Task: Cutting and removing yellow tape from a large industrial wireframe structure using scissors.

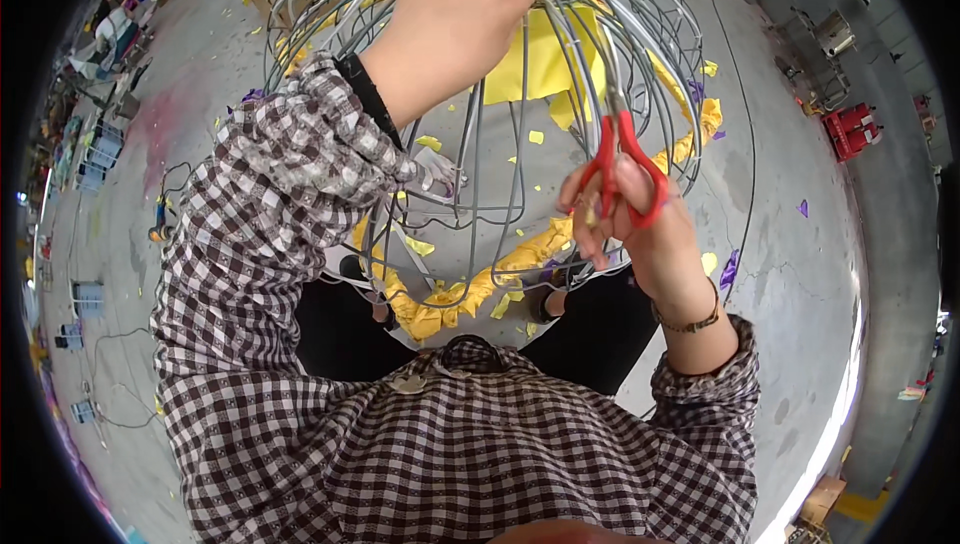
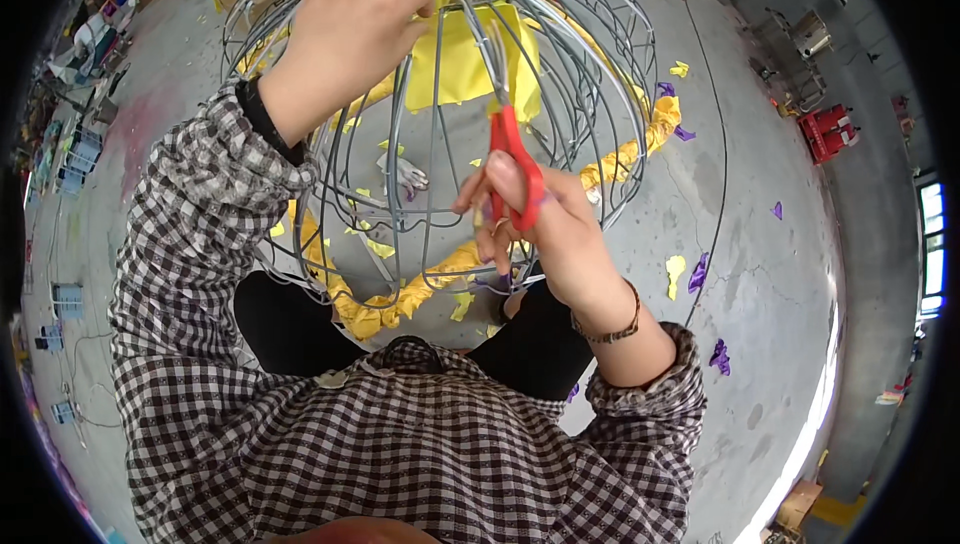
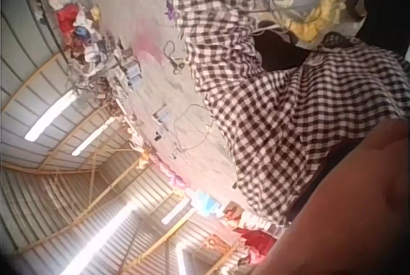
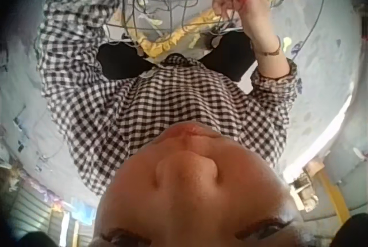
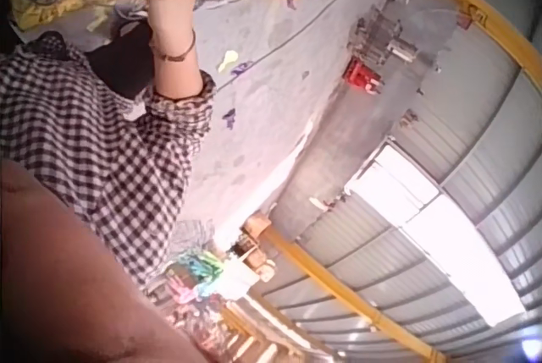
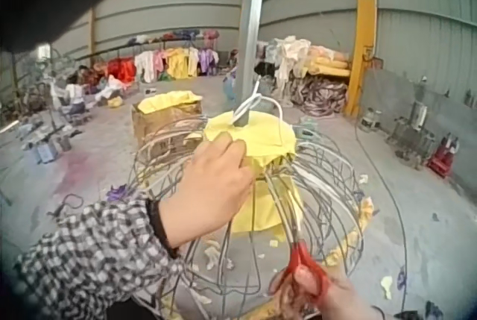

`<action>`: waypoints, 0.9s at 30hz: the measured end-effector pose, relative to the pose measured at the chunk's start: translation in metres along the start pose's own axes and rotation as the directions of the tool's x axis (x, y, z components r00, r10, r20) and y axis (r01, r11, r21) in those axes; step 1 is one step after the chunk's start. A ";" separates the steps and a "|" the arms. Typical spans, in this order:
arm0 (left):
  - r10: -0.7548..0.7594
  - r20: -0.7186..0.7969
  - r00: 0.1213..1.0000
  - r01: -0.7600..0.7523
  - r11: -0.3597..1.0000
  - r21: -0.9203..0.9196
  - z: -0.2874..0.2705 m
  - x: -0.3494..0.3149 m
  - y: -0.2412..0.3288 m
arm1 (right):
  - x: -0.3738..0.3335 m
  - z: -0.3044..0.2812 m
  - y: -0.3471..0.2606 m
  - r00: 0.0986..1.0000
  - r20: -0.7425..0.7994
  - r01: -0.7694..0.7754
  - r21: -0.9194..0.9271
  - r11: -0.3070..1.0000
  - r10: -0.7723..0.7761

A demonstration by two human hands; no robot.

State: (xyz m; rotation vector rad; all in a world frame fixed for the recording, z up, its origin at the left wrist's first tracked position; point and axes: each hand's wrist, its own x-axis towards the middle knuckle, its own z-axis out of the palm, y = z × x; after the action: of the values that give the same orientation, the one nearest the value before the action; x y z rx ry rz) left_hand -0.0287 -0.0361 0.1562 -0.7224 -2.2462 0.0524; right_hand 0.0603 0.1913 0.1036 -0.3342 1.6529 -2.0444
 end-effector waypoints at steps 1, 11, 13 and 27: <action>0.025 0.062 0.998 -0.031 0.994 0.106 0.006 0.004 -0.001 | 0.006 0.002 -0.006 1.000 -0.009 0.005 0.006 1.000 -0.005; 0.166 0.107 0.980 -0.176 0.979 0.099 0.048 0.011 -0.023 | 0.054 0.014 -0.014 0.942 0.059 -0.330 -0.017 0.944 0.331; 0.177 0.086 0.980 -0.184 0.980 0.079 0.051 0.011 -0.024 | 0.059 0.014 -0.016 0.946 0.046 -0.320 -0.019 0.947 0.321; 0.243 0.033 0.969 -0.246 0.964 0.103 0.057 0.015 -0.025 | 0.076 0.018 -0.022 0.965 0.026 -0.258 -0.086 0.962 0.261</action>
State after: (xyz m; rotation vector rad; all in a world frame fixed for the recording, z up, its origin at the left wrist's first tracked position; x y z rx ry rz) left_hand -0.0879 -0.0392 0.1319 -0.9405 -2.1433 0.2987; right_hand -0.0001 0.1405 0.1206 -0.1709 1.6657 -1.7711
